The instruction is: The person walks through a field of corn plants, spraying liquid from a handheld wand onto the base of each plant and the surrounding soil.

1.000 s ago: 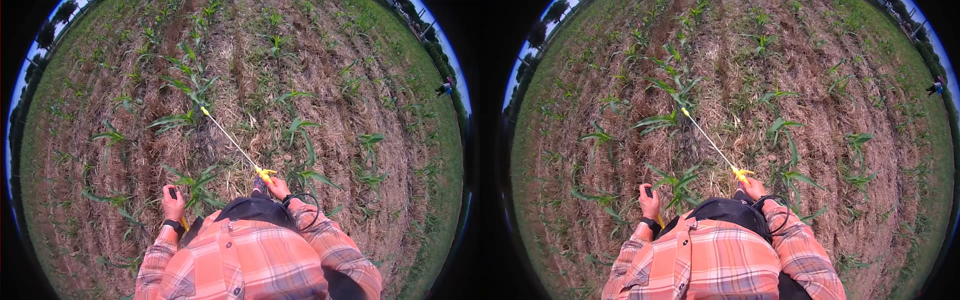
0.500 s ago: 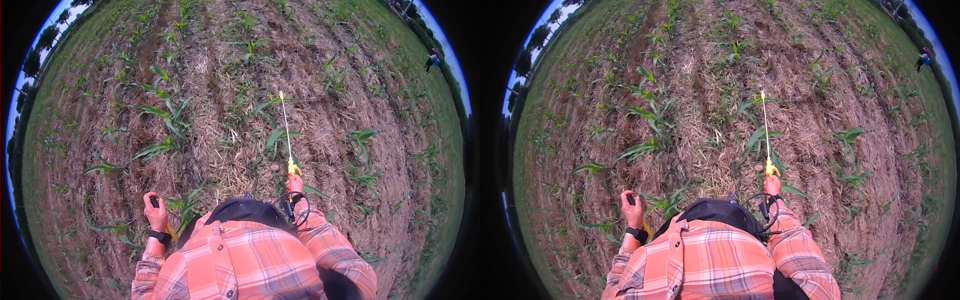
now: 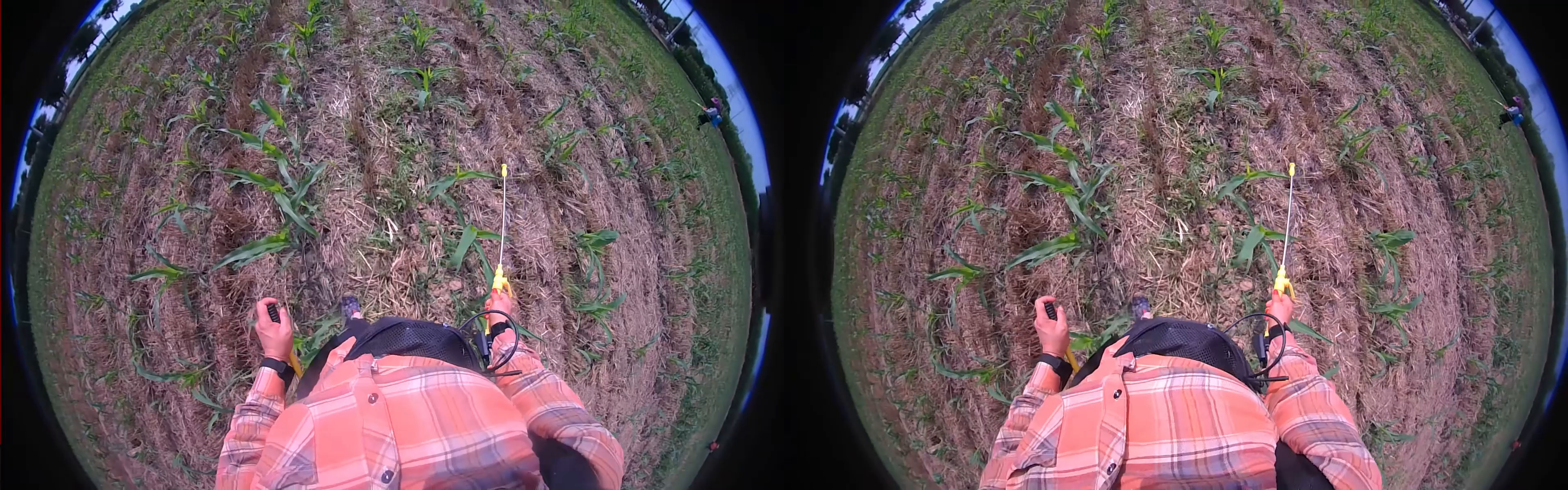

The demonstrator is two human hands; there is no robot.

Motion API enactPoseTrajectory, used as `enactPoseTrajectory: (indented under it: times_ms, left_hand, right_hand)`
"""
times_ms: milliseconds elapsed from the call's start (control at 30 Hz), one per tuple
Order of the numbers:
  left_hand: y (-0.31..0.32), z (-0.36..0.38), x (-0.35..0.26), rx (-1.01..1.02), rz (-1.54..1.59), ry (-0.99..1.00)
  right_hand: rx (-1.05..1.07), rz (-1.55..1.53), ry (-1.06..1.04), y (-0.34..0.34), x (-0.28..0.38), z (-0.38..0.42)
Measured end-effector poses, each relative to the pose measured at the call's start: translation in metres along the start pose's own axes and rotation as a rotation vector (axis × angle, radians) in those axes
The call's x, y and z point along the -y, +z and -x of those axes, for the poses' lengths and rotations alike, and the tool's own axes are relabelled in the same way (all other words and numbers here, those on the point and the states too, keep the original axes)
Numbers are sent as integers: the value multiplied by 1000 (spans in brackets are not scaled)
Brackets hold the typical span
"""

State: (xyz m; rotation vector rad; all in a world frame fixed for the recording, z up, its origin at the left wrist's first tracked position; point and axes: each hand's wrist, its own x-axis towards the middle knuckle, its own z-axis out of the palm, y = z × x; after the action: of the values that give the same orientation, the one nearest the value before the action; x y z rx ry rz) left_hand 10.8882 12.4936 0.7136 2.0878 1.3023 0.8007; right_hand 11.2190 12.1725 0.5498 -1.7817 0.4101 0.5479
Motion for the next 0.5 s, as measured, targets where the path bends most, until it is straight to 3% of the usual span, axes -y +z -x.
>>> enactPoseTrajectory:
  times_ms: [133, 200, 267, 333, 400, 433, 467, 500]
  left_hand:
    - [11, -41, 24, 33, -15, -13]
    - [11, -58, 39, 33, -3, -46]
    - [11, -74, 46, 86, 22, -169]
    - [8, -85, 47, 56, 61, -152]
    - [9, -97, 69, -23, 78, -16]
    - [4, -103, 66, -3, 81, -58]
    - [-3, -108, 63, 18, 82, -106]
    - [-7, -113, 64, 14, 120, -115]
  right_hand:
    - [65, 95, -19, 61, 18, 19]
    - [204, 139, -1, 90, 28, 26]
    - [270, 266, -180, 122, 20, 20]
    - [342, 417, -295, 151, 33, 29]
    - [426, 572, -359, 179, 39, 32]
    - [454, 658, -379, 188, 72, 60]
    - [440, 725, -553, 201, 61, 53]
    - [467, 743, -585, 211, 66, 58]
